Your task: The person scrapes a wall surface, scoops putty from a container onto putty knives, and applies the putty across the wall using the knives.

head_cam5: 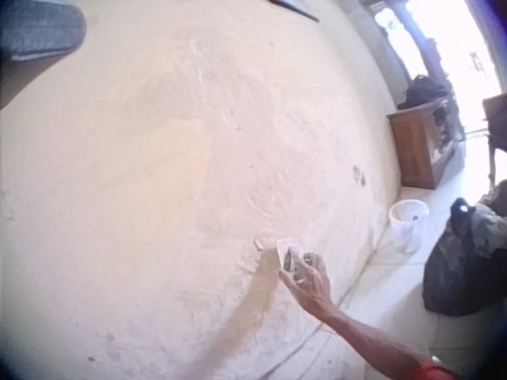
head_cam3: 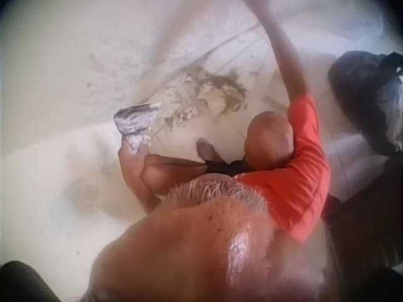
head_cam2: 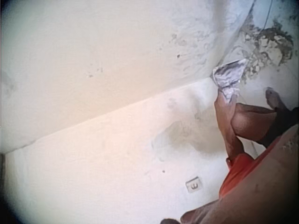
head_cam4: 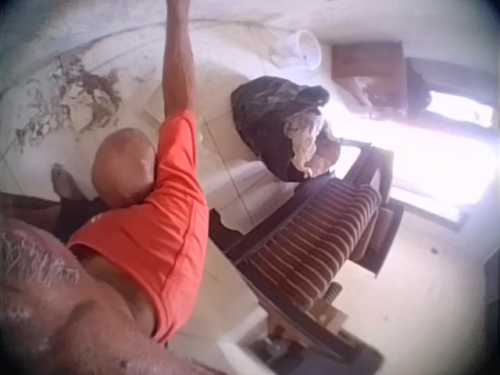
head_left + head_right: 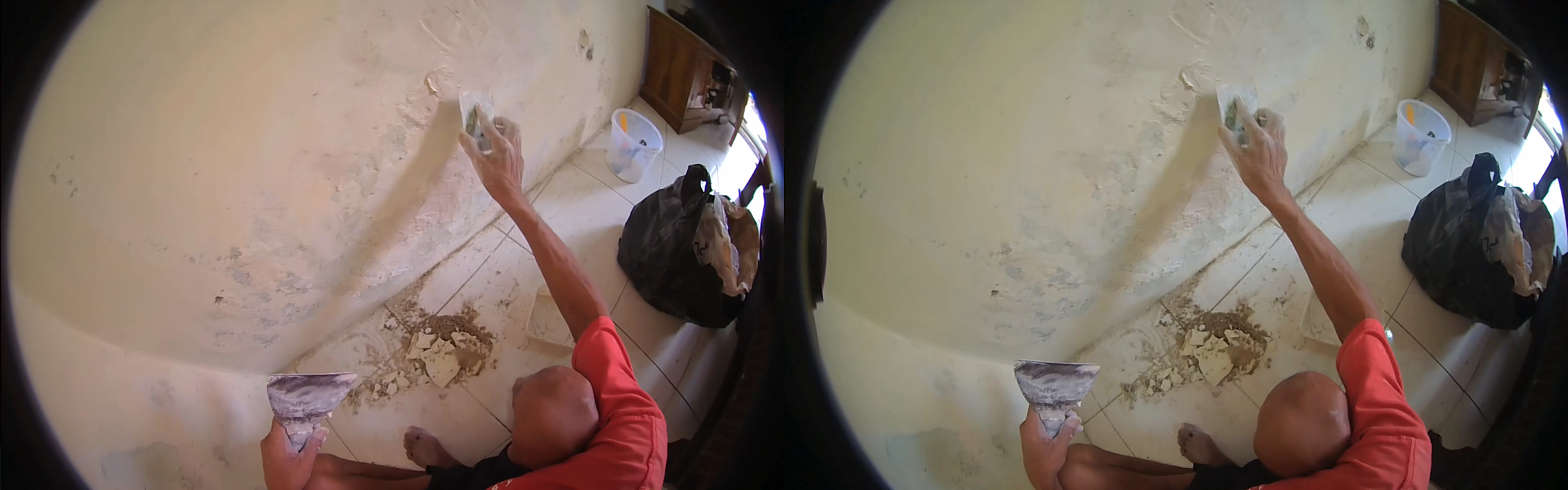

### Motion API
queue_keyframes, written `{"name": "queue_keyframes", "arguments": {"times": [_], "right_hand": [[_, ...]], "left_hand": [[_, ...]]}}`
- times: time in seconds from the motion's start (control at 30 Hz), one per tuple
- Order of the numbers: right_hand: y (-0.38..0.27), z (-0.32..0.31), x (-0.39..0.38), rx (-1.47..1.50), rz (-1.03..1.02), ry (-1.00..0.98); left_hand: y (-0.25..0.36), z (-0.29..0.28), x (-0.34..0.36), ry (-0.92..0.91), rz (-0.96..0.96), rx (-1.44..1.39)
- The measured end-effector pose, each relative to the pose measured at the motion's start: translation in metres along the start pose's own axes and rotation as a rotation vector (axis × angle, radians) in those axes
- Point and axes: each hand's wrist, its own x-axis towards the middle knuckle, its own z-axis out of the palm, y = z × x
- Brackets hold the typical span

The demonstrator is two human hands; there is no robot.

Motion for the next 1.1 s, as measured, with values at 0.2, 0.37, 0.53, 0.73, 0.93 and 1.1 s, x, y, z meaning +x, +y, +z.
{"name": "queue_keyframes", "arguments": {"times": [0.2,0.37,0.53,0.73,0.93,1.1], "right_hand": [[-0.036,-0.004,0.034,0.071,-0.012,0.021],[-0.037,0.002,0.013,-0.143,-0.205,0.0],[-0.021,-0.007,-0.03,-0.2,-0.198,-0.143],[-0.009,-0.012,0.003,0.054,-0.306,0.024],[-0.029,0.0,0.049,0.01,-0.416,0.117],[-0.013,0.012,0.035,-0.077,-0.398,0.113]], "left_hand": [[0.001,0.003,0.002,-0.002,0.018,0.022],[0.004,0.002,0.0,-0.005,0.044,0.053],[-0.005,-0.002,-0.001,0.006,0.074,0.08],[-0.004,-0.012,0.0,-0.138,-0.008,0.343],[-0.002,0.002,0.002,0.014,0.02,-0.018],[0.003,0.002,0.002,-0.009,0.003,0.035]]}}
